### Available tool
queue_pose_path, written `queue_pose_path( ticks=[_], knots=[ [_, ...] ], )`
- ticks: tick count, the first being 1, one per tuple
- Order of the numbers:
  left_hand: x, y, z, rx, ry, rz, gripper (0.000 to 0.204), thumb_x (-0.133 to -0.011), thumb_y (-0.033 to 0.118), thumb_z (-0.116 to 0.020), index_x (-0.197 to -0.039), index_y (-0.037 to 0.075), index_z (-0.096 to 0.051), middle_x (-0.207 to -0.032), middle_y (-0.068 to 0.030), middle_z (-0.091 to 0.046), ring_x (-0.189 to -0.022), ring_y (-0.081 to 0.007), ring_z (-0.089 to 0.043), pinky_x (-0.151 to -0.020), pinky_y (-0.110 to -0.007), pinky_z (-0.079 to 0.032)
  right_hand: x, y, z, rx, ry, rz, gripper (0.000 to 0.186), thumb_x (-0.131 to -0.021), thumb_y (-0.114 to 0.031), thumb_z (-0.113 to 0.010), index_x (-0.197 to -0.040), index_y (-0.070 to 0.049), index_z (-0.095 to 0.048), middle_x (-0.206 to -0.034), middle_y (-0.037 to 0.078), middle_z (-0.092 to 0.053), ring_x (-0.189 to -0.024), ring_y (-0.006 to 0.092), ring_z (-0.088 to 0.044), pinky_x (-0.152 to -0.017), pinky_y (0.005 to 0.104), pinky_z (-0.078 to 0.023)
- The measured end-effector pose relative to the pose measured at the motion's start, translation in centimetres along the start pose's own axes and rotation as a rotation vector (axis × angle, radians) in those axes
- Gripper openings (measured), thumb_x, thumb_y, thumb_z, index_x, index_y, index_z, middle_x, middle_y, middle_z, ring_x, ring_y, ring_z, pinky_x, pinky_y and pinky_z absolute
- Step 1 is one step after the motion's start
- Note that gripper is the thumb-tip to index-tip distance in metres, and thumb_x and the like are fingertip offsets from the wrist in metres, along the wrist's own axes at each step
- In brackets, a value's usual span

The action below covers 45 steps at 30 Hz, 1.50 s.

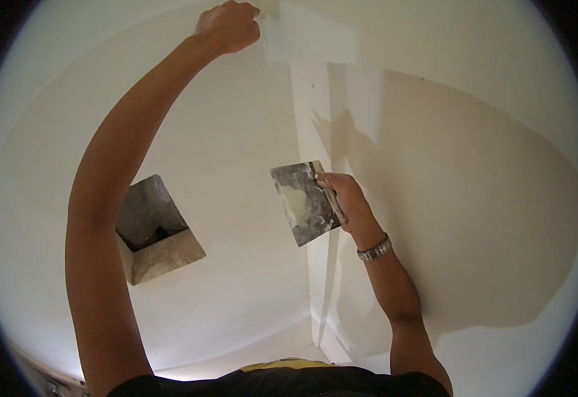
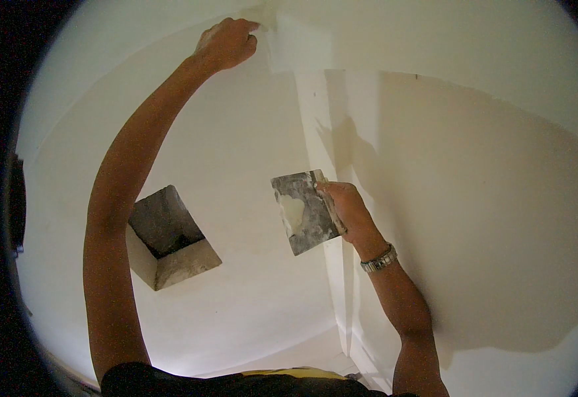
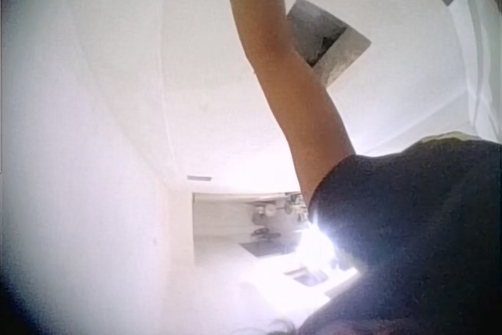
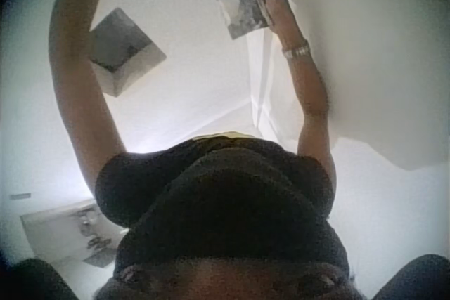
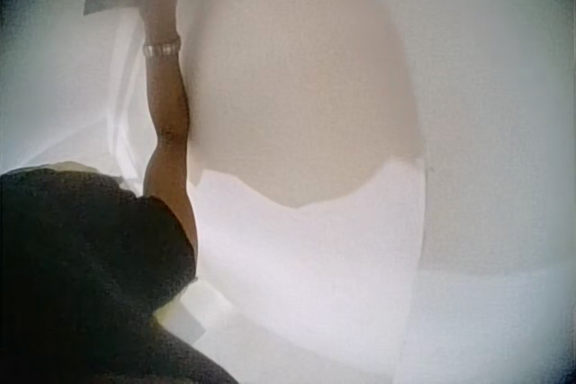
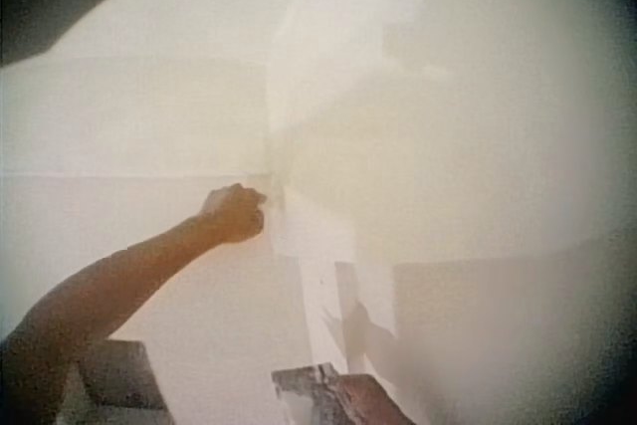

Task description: The person applies plaster compound to a ceiling and wall joint using a putty knife. The person spreads the material along the corner and smoothing it out with multiple strokes.

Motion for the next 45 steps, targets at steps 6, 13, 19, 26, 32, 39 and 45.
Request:
queue_pose_path(
  ticks=[6, 13, 19, 26, 32, 39, 45],
  knots=[
    [-1.9, -1.3, -0.5, -0.040, 0.039, 0.020, 0.057, -0.082, 0.014, -0.047, -0.139, 0.015, -0.046, -0.098, -0.0156, -0.068, -0.092, -0.0303, -0.067, -0.083, -0.046, -0.055, 0.0, 0.1, -0.3, 0.004, 0.007, -0.003, 0.026, -0.089, -0.022, -0.059, -0.093, 0.004, -0.063, -0.082, 0.008, -0.064, -0.063, 0.0137, -0.062, -0.059, 0.0285, -0.053],
    [0.1, 1.1, -2.4, -0.146, -0.164, -0.060, 0.059, -0.082, 0.010, -0.051, -0.140, 0.009, -0.042, -0.096, -0.0128, -0.067, -0.091, -0.0278, -0.066, -0.077, -0.044, -0.053, -0.4, 0.4, 0.9, 0.046, 0.033, -0.005, 0.027, -0.090, -0.023, -0.057, -0.094, 0.004, -0.063, -0.086, 0.009, -0.064, -0.072, 0.0168, -0.065, -0.064, 0.0315, -0.055],
    [4.0, 3.8, -4.5, -0.242, -0.390, -0.228, 0.062, -0.079, 0.005, -0.050, -0.140, 0.004, -0.041, -0.093, -0.0124, -0.067, -0.086, -0.0272, -0.067, -0.070, -0.040, -0.054, -0.1, 0.1, 0.5, -0.044, 0.007, -0.007, 0.025, -0.089, -0.021, -0.059, -0.092, 0.003, -0.063, -0.081, 0.007, -0.063, -0.064, 0.0138, -0.062, -0.059, 0.0281, -0.054],
    [0.5, -1.2, -1.5, -0.129, -0.046, 0.002, 0.055, -0.090, 0.020, -0.047, -0.144, 0.011, -0.036, -0.092, -0.0144, -0.067, -0.087, -0.0295, -0.067, -0.075, -0.045, -0.055, 0.1, -0.1, -0.3, -0.022, 0.018, -0.009, 0.024, -0.089, -0.021, -0.060, -0.092, 0.003, -0.063, -0.079, 0.006, -0.063, -0.063, 0.0134, -0.062, -0.060, 0.0282, -0.054],
    [-1.3, -2.3, -1.9, -0.189, 0.025, -0.010, 0.057, -0.091, 0.019, -0.046, -0.146, 0.014, -0.033, -0.094, -0.0138, -0.068, -0.085, -0.0290, -0.067, -0.072, -0.045, -0.056, -0.1, 0.1, -0.7, -0.028, -0.043, 0.010, 0.026, -0.089, -0.021, -0.057, -0.094, 0.004, -0.061, -0.084, 0.010, -0.064, -0.067, 0.0180, -0.065, -0.062, 0.0318, -0.056],
    [0.6, 0.4, -2.3, -0.145, -0.150, -0.109, 0.057, -0.086, 0.013, -0.047, -0.142, 0.013, -0.040, -0.087, -0.0123, -0.068, -0.079, -0.0271, -0.068, -0.067, -0.042, -0.055, -0.1, -0.1, 0.0, 0.006, -0.009, -0.006, 0.026, -0.090, -0.021, -0.056, -0.094, 0.004, -0.061, -0.082, 0.009, -0.063, -0.067, 0.0170, -0.065, -0.061, 0.0314, -0.056],
    [-0.9, -0.8, -1.1, -0.197, -0.058, -0.010, 0.053, -0.090, 0.016, -0.047, -0.143, 0.015, -0.040, -0.086, -0.0142, -0.068, -0.078, -0.0276, -0.068, -0.068, -0.043, -0.056, 0.2, 0.0, -0.4, -0.012, 0.013, -0.032, 0.023, -0.089, -0.021, -0.059, -0.091, 0.002, -0.063, -0.081, 0.006, -0.063, -0.065, 0.0136, -0.062, -0.059, 0.0285, -0.053]
  ],
)
Point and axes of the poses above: each hand's wrist, its own x-axis away from the middle knuckle, its own z-axis out of the back of the hand, y = z × x, the point moved 7 cm from there along -x, towards the middle knuckle
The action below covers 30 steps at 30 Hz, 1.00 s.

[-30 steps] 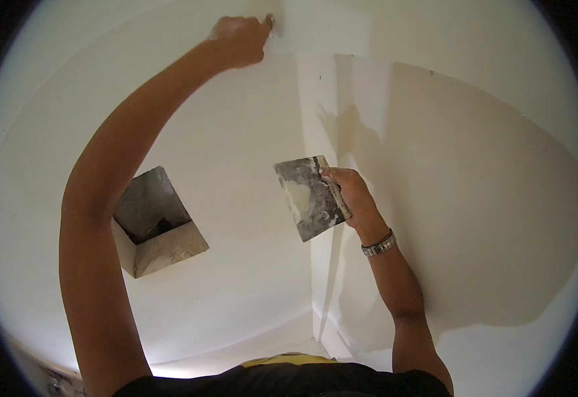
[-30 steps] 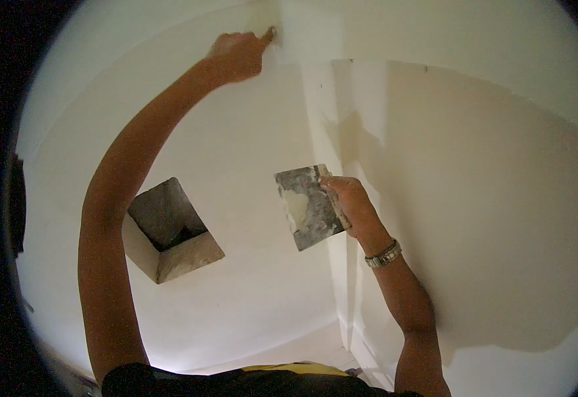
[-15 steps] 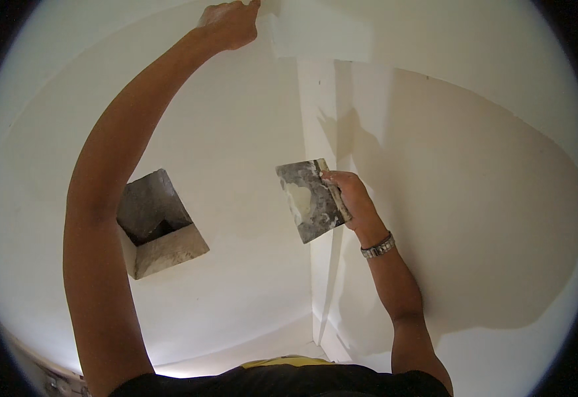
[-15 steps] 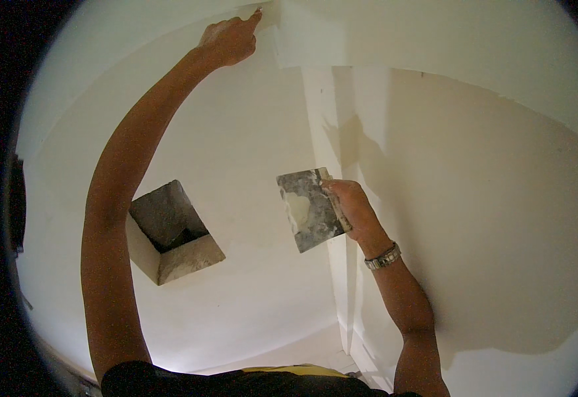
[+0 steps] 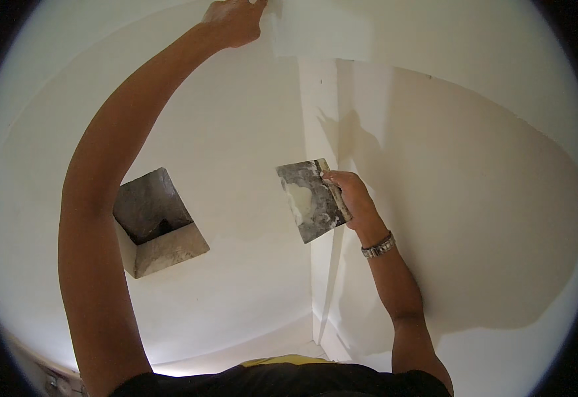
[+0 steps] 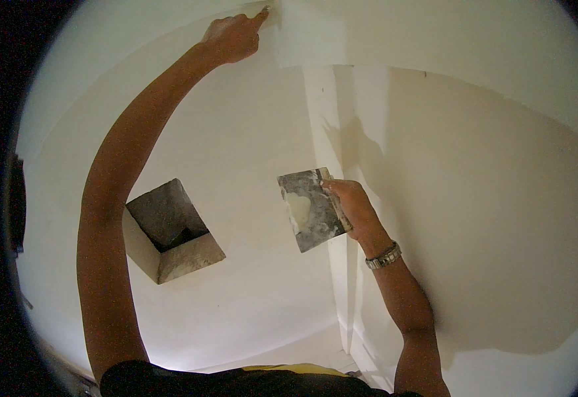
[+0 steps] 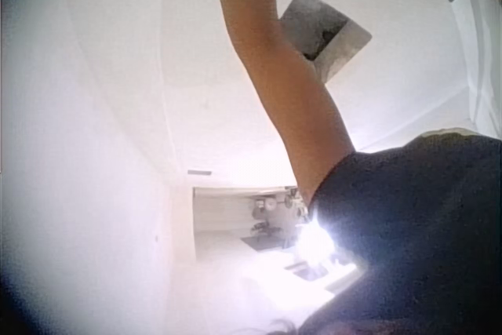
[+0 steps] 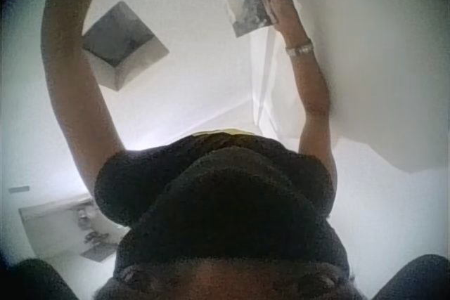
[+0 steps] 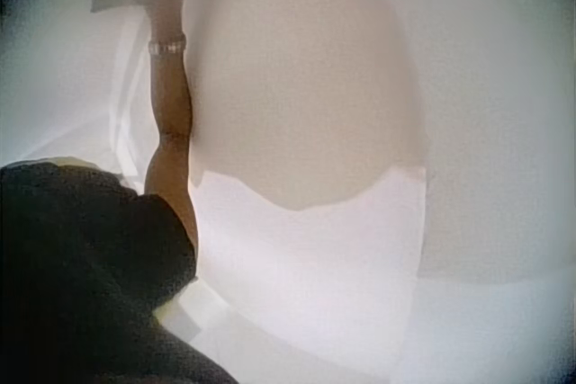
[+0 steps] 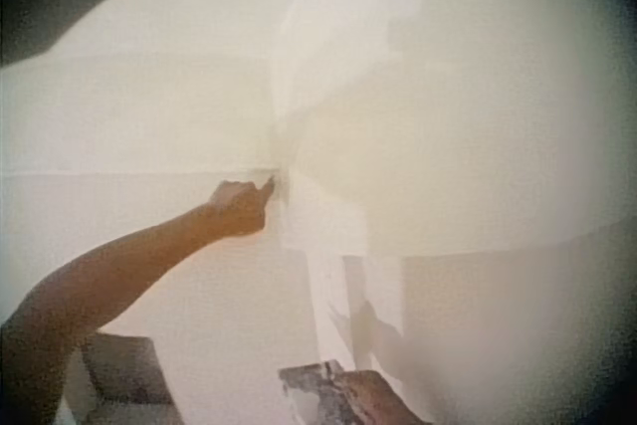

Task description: The person applies plaster compound to a ceiling and wall joint using a putty knife. The person spreads the material along the corner and smoothing it out with multiple strokes.

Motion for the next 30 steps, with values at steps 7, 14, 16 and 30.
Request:
queue_pose_path(
  ticks=[7, 14, 16, 30],
  knots=[
    [2.3, 2.5, -3.0, -0.027, -0.245, -0.201, 0.053, -0.090, 0.013, -0.047, -0.142, 0.015, -0.041, -0.091, -0.0151, -0.068, -0.082, -0.0279, -0.068, -0.071, -0.045, -0.056, -0.6, 0.1, 1.1, 0.016, -0.032, 0.054, 0.023, -0.088, -0.021, -0.059, -0.091, 0.002, -0.063, -0.081, 0.006, -0.063, -0.067, 0.0132, -0.062, -0.060, 0.0280, -0.053],
    [0.8, 0.4, -1.3, -0.003, 0.004, -0.088, 0.056, -0.089, 0.014, -0.048, -0.144, 0.013, -0.038, -0.085, -0.0152, -0.067, -0.080, -0.0289, -0.068, -0.072, -0.046, -0.055, -0.3, 0.2, 0.4, 0.025, 0.003, 0.008, 0.025, -0.088, -0.022, -0.060, -0.091, 0.003, -0.063, -0.080, 0.006, -0.063, -0.064, 0.0132, -0.062, -0.059, 0.0277, -0.053],
    [0.2, 0.4, -1.3, -0.041, 0.037, -0.091, 0.057, -0.089, 0.015, -0.049, -0.145, 0.013, -0.036, -0.083, -0.0149, -0.067, -0.078, -0.0290, -0.068, -0.070, -0.046, -0.055, -0.4, 0.1, 0.1, 0.040, -0.027, 0.025, 0.027, -0.087, -0.023, -0.062, -0.091, 0.003, -0.063, -0.081, 0.007, -0.063, -0.064, 0.0136, -0.063, -0.059, 0.0278, -0.053],
    [-0.2, 1.2, 0.4, 0.251, -0.218, 0.037, 0.058, -0.095, 0.014, -0.039, -0.149, 0.006, -0.023, -0.140, -0.0202, -0.045, -0.129, -0.0330, -0.044, -0.107, -0.043, -0.037, -0.4, -0.1, 0.8, 0.027, 0.028, 0.024, 0.023, -0.088, -0.018, -0.058, -0.095, 0.004, -0.064, -0.085, 0.009, -0.064, -0.068, 0.0146, -0.062, -0.060, 0.0293, -0.054]
  ],
)
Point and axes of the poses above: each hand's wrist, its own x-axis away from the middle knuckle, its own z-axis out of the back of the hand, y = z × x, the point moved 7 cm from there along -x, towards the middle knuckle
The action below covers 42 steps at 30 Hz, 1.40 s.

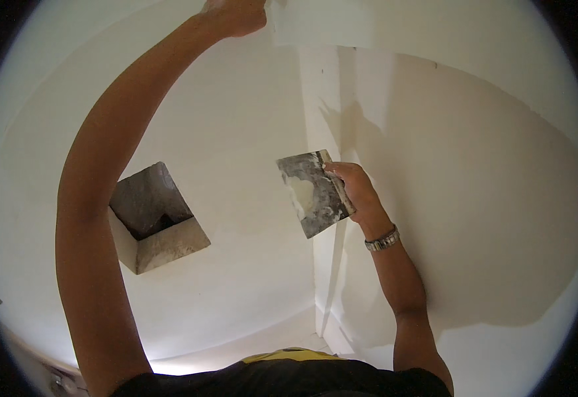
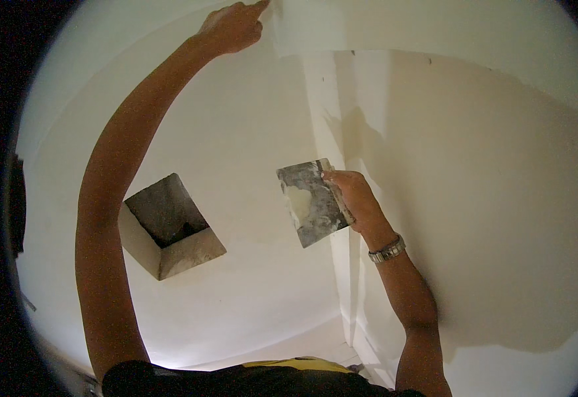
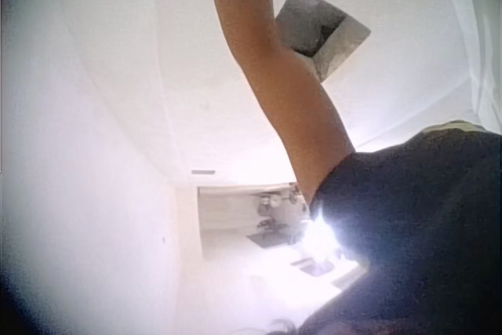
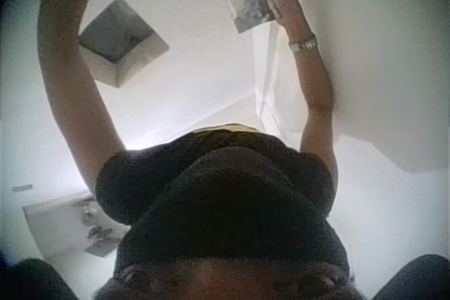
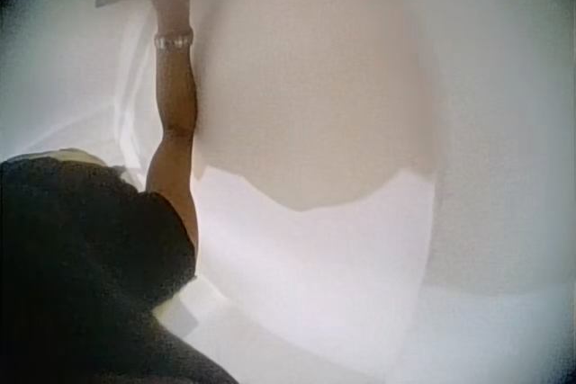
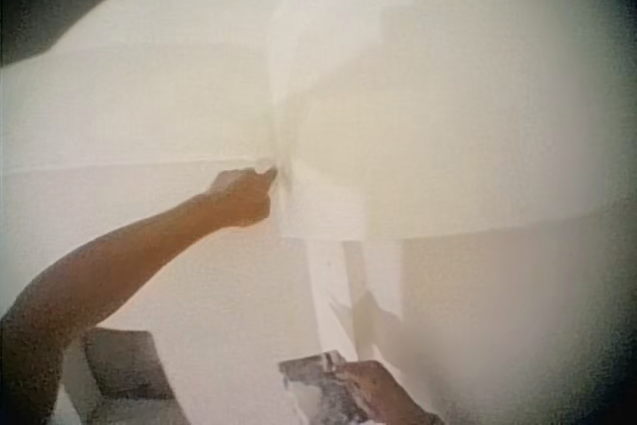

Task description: The person applies plaster compound to a ceiling and wall joint using a putty knife. The person spreads the material along the corner and smoothing it out with multiple strokes.

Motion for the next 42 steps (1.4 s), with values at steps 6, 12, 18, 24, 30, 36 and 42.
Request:
queue_pose_path(
  ticks=[6, 12, 18, 24, 30, 36, 42],
  knots=[
    [-1.9, -0.4, -0.8, 0.027, 0.054, 0.042, 0.060, -0.093, 0.013, -0.039, -0.150, 0.006, -0.020, -0.133, -0.0197, -0.051, -0.116, -0.0330, -0.055, -0.098, -0.042, -0.045, -0.4, 0.4, 0.1, -0.016, -0.031, 0.001, 0.023, -0.089, -0.018, -0.058, -0.094, 0.004, -0.064, -0.084, 0.009, -0.063, -0.067, 0.0143, -0.062, -0.059, 0.0283, -0.054],
    [-0.5, -0.3, -2.7, 0.006, -0.183, 0.010, 0.058, -0.097, 0.025, -0.040, -0.150, 0.008, -0.023, -0.143, -0.0230, -0.039, -0.130, -0.0343, -0.043, -0.107, -0.049, -0.035, 0.4, -0.4, -0.6, 0.004, -0.022, -0.022, 0.025, -0.089, -0.020, -0.057, -0.093, 0.004, -0.062, -0.085, 0.009, -0.064, -0.070, 0.0157, -0.064, -0.062, 0.0307, -0.056],
    [2.1, 1.5, -6.1, -0.271, 0.126, -0.167, 0.058, -0.088, 0.012, -0.047, -0.144, 0.010, -0.036, -0.090, -0.0180, -0.066, -0.080, -0.0313, -0.068, -0.073, -0.045, -0.055, 0.5, -0.5, -1.0, -0.001, -0.040, -0.029, 0.024, -0.088, -0.018, -0.059, -0.095, 0.004, -0.063, -0.087, 0.008, -0.063, -0.073, 0.0150, -0.063, -0.064, 0.0308, -0.055],
    [5.1, 3.0, -7.9, -0.194, -0.091, -0.185, 0.063, -0.080, 0.007, -0.050, -0.142, 0.004, -0.039, -0.090, -0.0163, -0.068, -0.084, -0.0314, -0.068, -0.072, -0.044, -0.054, -0.1, 0.0, -0.3, 0.010, -0.039, -0.038, 0.025, -0.088, -0.020, -0.061, -0.095, 0.004, -0.063, -0.084, 0.008, -0.063, -0.068, 0.0146, -0.062, -0.062, 0.0294, -0.054],
    [3.8, 0.8, -6.8, -0.059, 0.072, -0.102, 0.064, -0.080, 0.008, -0.049, -0.142, 0.005, -0.038, -0.090, -0.0162, -0.068, -0.084, -0.0328, -0.068, -0.072, -0.044, -0.054, 0.2, -0.1, -0.9, 0.014, -0.031, -0.050, 0.025, -0.089, -0.021, -0.061, -0.095, 0.004, -0.062, -0.084, 0.008, -0.063, -0.069, 0.0143, -0.062, -0.063, 0.0290, -0.054],
    [5.7, 2.8, -9.7, -0.132, -0.029, -0.191, 0.058, -0.088, 0.016, -0.049, -0.144, 0.010, -0.037, -0.088, -0.0187, -0.067, -0.075, -0.0341, -0.067, -0.071, -0.049, -0.053, -0.4, 0.4, 0.6, 0.035, 0.023, -0.025, 0.024, -0.089, -0.020, -0.060, -0.096, 0.003, -0.063, -0.086, 0.008, -0.064, -0.071, 0.0141, -0.063, -0.065, 0.0284, -0.054],
    [5.4, 1.4, -6.6, -0.053, 0.112, -0.142, 0.060, -0.088, 0.014, -0.048, -0.146, 0.010, -0.033, -0.083, -0.0179, -0.067, -0.073, -0.0336, -0.067, -0.068, -0.049, -0.054, -0.3, 0.2, -0.2, 0.031, -0.017, -0.035, 0.023, -0.089, -0.019, -0.059, -0.094, 0.003, -0.064, -0.085, 0.008, -0.064, -0.068, 0.0142, -0.063, -0.063, 0.0287, -0.054]
  ],
)
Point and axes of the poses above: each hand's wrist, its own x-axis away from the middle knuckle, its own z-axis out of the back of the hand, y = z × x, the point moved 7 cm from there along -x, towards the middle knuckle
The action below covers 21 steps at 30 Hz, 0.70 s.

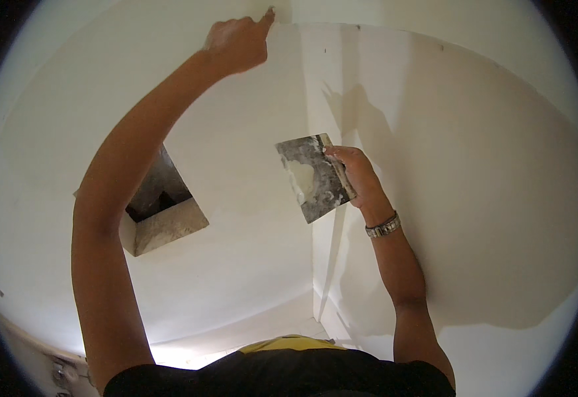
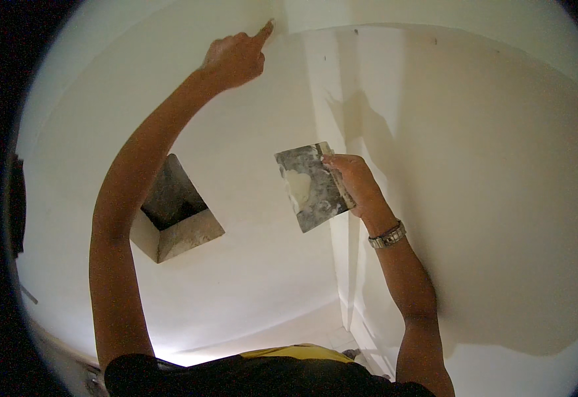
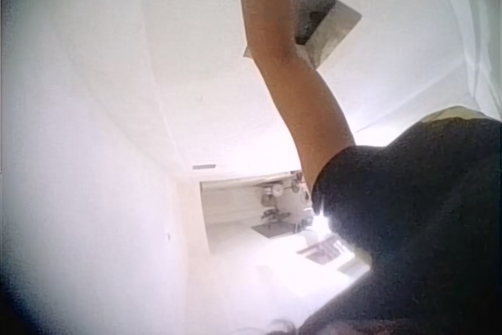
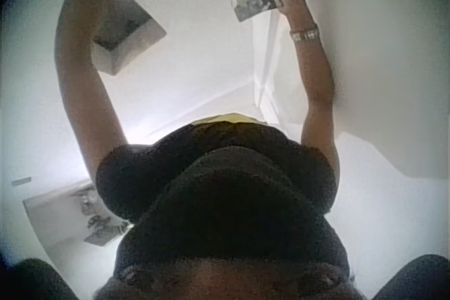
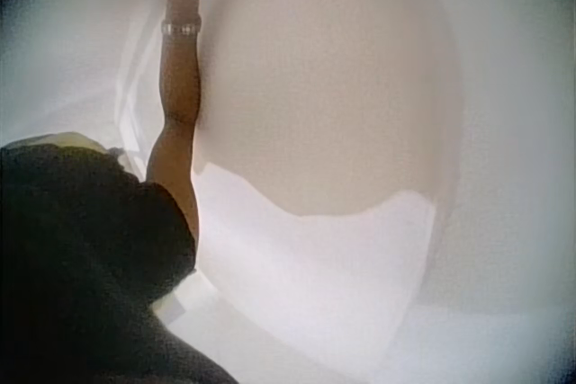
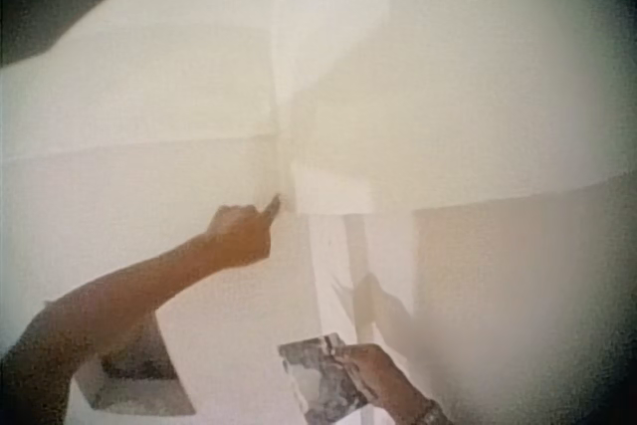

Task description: The person applies plaster compound to a ceiling and wall joint using a putty knife. The person spreads the material along the corner and smoothing it out with multiple strokes.

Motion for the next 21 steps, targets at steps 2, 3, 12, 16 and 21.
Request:
queue_pose_path(
  ticks=[2, 3, 12, 16, 21],
  knots=[
    [-0.7, -0.6, 0.2, -0.060, -0.056, 0.064, 0.064, -0.080, 0.010, -0.049, -0.143, 0.007, -0.038, -0.090, -0.0162, -0.068, -0.084, -0.0309, -0.068, -0.073, -0.044, -0.053, 0.1, 0.0, -0.1, -0.022, 0.010, -0.016, 0.023, -0.089, -0.019, -0.060, -0.094, 0.002, -0.064, -0.084, 0.008, -0.064, -0.067, 0.0142, -0.063, -0.062, 0.0289, -0.054],
    [-0.5, -0.6, 0.1, -0.059, -0.056, 0.063, 0.064, -0.080, 0.010, -0.049, -0.143, 0.007, -0.038, -0.090, -0.0162, -0.068, -0.084, -0.0309, -0.068, -0.073, -0.044, -0.053, 0.0, 0.0, -0.2, -0.030, -0.013, -0.021, 0.023, -0.088, -0.019, -0.060, -0.094, 0.002, -0.064, -0.083, 0.008, -0.064, -0.066, 0.0144, -0.063, -0.061, 0.0290, -0.054],
    [0.7, -0.2, -0.3, -0.062, -0.063, 0.004, 0.059, -0.088, 0.017, -0.049, -0.145, 0.008, -0.034, -0.084, -0.0178, -0.067, -0.075, -0.0330, -0.068, -0.069, -0.048, -0.054, 0.1, -0.1, 0.0, 0.000, -0.001, 0.016, 0.025, -0.088, -0.020, -0.061, -0.095, 0.004, -0.062, -0.083, 0.008, -0.064, -0.066, 0.0145, -0.062, -0.060, 0.0285, -0.054],
    [1.2, -0.1, -1.9, -0.090, -0.120, -0.043, 0.061, -0.088, 0.019, -0.050, -0.145, 0.007, -0.033, -0.082, -0.0181, -0.067, -0.075, -0.0335, -0.067, -0.070, -0.049, -0.054, 0.1, 0.1, -0.5, 0.013, 0.012, -0.025, 0.024, -0.088, -0.020, -0.060, -0.094, 0.003, -0.062, -0.084, 0.007, -0.063, -0.067, 0.0140, -0.062, -0.061, 0.0282, -0.053],
    [3.2, 4.8, -2.6, 0.091, -0.228, -0.091, 0.070, -0.081, 0.009, -0.051, -0.147, 0.007, -0.028, -0.078, -0.0130, -0.067, -0.071, -0.0298, -0.067, -0.065, -0.042, -0.051, -0.2, -0.1, 0.2, 0.006, -0.031, 0.010, 0.023, -0.088, -0.020, -0.059, -0.093, 0.002, -0.063, -0.083, 0.007, -0.063, -0.066, 0.0132, -0.061, -0.061, 0.0283, -0.053]
  ],
)
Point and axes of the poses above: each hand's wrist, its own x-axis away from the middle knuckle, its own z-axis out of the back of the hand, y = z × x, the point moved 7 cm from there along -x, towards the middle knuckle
